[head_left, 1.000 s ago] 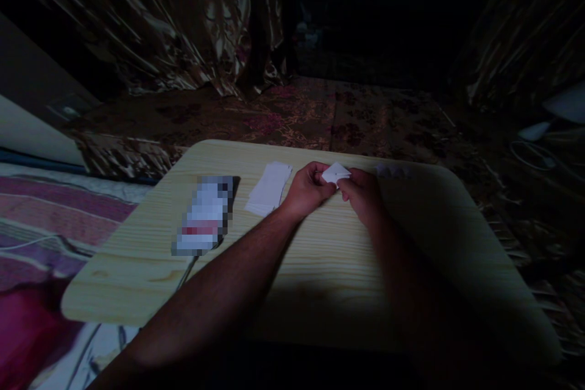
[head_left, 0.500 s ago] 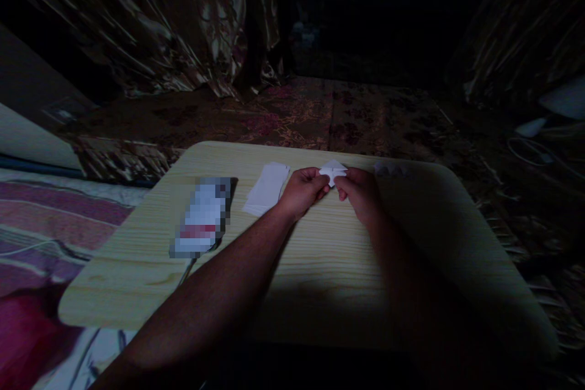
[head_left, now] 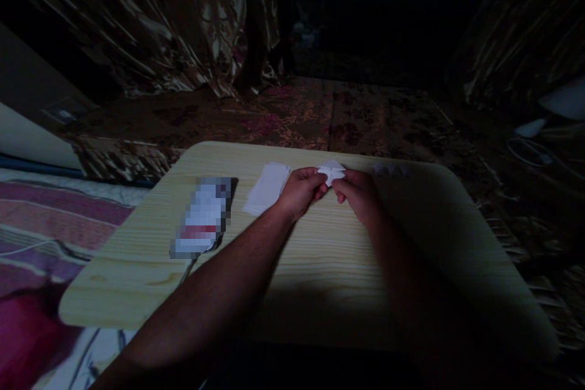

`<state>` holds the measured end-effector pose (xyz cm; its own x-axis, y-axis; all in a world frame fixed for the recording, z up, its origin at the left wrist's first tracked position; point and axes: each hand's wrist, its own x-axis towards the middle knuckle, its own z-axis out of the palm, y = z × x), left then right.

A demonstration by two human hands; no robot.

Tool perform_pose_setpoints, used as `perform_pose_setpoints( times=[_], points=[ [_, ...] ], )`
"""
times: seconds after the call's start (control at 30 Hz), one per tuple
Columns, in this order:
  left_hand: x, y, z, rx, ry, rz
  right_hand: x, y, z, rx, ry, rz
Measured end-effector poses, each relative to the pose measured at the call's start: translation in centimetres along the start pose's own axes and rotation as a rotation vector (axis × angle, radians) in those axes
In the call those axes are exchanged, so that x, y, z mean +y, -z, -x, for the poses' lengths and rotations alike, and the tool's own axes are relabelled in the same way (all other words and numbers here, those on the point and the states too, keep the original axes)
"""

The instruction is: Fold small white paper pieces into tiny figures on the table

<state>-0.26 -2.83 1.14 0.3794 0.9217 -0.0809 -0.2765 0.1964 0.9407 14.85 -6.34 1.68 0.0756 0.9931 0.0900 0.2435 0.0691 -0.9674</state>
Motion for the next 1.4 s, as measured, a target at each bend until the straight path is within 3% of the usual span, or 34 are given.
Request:
perform_pose_setpoints(
  times=[0.37, 0.7, 0.9, 1.1, 1.4],
  points=[
    [-0.94, 0.01, -0.04, -0.029, -0.072, -0.146, -0.49, 0.23, 0.07, 0.087, 0.007, 0.062],
    [-0.97, -0.17, -0.05, 0.050, -0.123, -0.198, 0.22, 0.13, -0.21, 0.103, -0.023, 0.004],
    [-0.99, -0.21, -0.01, 0.034, -0.110, -0.198, 0.06, 0.17, -0.07, 0.115, 0.030, 0.021],
    [-0.88, -0.19, -0.02, 0.053, -0.120, -0.194, -0.10, -0.09, 0.03, 0.112, 0.006, -0.072],
    [-0.69, -0.35, 0.01, 0.068, -0.092, -0.188, -0.25, 0.01, 0.02, 0.114, -0.003, -0.026]
  ],
)
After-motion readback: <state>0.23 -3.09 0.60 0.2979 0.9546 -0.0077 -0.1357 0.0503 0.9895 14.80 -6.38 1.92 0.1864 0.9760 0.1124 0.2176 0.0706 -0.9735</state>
